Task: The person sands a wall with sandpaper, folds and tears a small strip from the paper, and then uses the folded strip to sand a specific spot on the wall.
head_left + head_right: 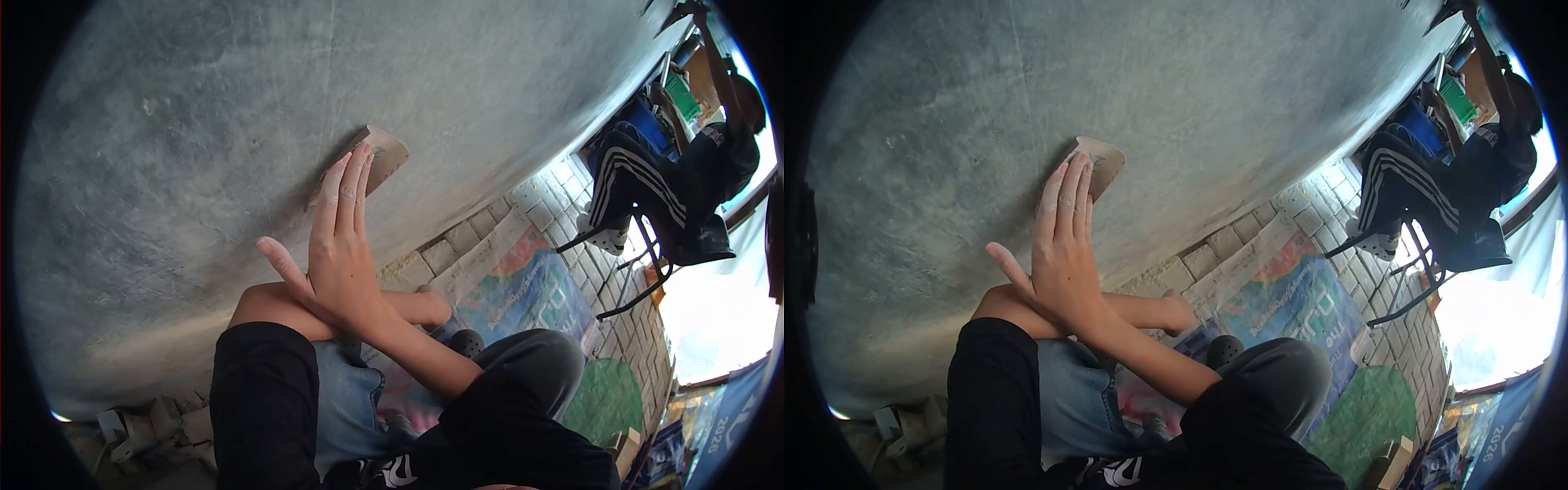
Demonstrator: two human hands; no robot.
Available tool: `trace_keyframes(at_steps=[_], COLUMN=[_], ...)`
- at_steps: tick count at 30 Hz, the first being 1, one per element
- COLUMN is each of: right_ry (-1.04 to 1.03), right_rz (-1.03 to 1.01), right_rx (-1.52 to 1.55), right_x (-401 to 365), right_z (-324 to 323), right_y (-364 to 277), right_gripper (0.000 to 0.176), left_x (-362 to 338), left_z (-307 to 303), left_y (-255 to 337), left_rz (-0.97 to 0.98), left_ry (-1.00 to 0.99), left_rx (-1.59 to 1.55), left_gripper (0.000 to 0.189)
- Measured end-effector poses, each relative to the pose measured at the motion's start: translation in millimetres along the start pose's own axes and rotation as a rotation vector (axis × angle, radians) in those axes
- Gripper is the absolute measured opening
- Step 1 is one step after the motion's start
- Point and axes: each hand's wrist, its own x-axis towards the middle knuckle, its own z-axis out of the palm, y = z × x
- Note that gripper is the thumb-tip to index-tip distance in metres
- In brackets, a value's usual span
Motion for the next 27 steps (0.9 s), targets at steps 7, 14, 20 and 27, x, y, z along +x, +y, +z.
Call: trace_keyframes(at_steps=[7, 14, 20, 27], right_ry=[-0.001, 0.013, 0.025, 0.046], right_rz=[0.023, 0.005, 0.008, -0.007], right_rx=[0.047, 0.022, 0.044, 0.058], right_x=[-0.2, -1.1, -2.9, -3.6], right_z=[5.7, 7.8, 7.9, 10.3], right_y=[-2.0, 2.1, 3.0, 5.4], right_gripper=[0.092, 0.089, 0.085, 0.083], left_x=[-3.5, -10.0, -10.2, -10.4], left_z=[-1.3, -3.7, -3.6, -2.4], left_y=[-1.2, -3.2, -4.9, -5.8], left_rz=[-0.024, -0.034, -0.028, -0.026], left_ry=[-0.03, -0.039, -0.04, -0.039], left_rx=[0.033, 0.048, 0.057, 0.062], left_gripper=[0.038, 0.039, 0.04, 0.041])
